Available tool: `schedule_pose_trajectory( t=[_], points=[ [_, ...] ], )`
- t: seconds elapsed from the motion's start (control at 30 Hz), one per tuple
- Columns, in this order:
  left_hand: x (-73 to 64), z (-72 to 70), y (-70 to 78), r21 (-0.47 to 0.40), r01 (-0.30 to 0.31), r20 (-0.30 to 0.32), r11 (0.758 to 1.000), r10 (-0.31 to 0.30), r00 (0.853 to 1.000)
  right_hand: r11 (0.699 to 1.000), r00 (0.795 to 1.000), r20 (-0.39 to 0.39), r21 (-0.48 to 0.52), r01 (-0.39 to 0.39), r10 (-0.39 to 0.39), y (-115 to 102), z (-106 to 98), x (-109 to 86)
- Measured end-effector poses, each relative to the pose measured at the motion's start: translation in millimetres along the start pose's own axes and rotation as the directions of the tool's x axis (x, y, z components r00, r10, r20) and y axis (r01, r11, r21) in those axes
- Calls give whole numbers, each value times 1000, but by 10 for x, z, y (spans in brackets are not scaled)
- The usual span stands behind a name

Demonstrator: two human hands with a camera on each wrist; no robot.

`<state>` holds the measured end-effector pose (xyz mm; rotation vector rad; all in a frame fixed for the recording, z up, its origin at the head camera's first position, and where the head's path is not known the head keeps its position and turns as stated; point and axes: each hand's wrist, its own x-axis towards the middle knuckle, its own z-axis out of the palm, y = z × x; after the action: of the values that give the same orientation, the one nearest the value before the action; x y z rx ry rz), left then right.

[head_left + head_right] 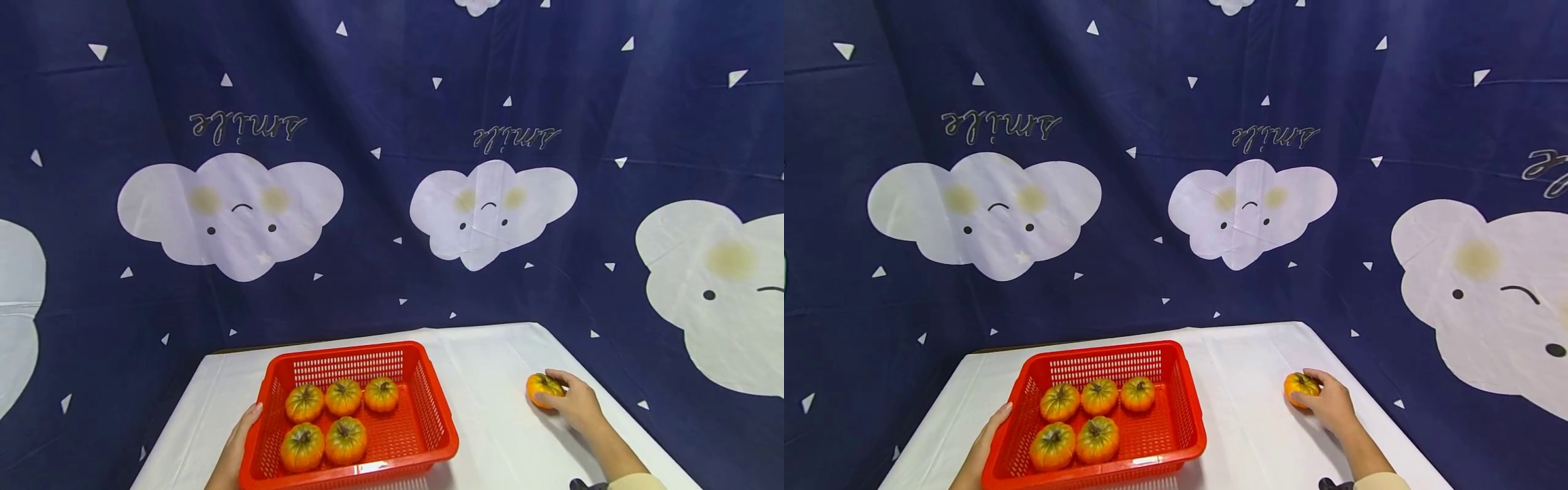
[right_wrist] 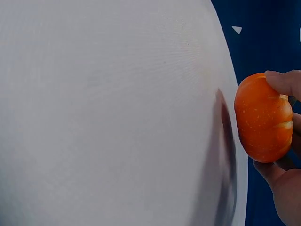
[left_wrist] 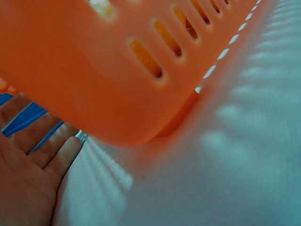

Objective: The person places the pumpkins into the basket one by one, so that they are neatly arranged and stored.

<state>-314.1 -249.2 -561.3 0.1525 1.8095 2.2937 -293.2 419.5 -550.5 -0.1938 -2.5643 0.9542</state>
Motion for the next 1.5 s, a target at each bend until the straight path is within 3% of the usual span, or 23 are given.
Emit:
schedule_pose_trajectory(
  t=[0.57, 0.83, 0.97, 1.5],
  points=[
    [-16, -53, -21, -36, 15, 55, 999, -13, 998, 998, 998, -18, 16, 56, -56, -209, -116, 85],
    [-18, -31, -36, -7, -23, 6, 1000, 23, 1000, 998, 998, -14, 5, 55, -55, -286, -142, 103],
    [-14, -20, -12, 6, -18, -8, 1000, 18, 1000, 997, 998, -12, 44, 61, -61, -328, -142, 149],
    [24, 0, -7, -27, -36, 28, 999, 37, 999, 979, 994, -13, 174, 106, -106, -578, -169, 266]
  ],
)
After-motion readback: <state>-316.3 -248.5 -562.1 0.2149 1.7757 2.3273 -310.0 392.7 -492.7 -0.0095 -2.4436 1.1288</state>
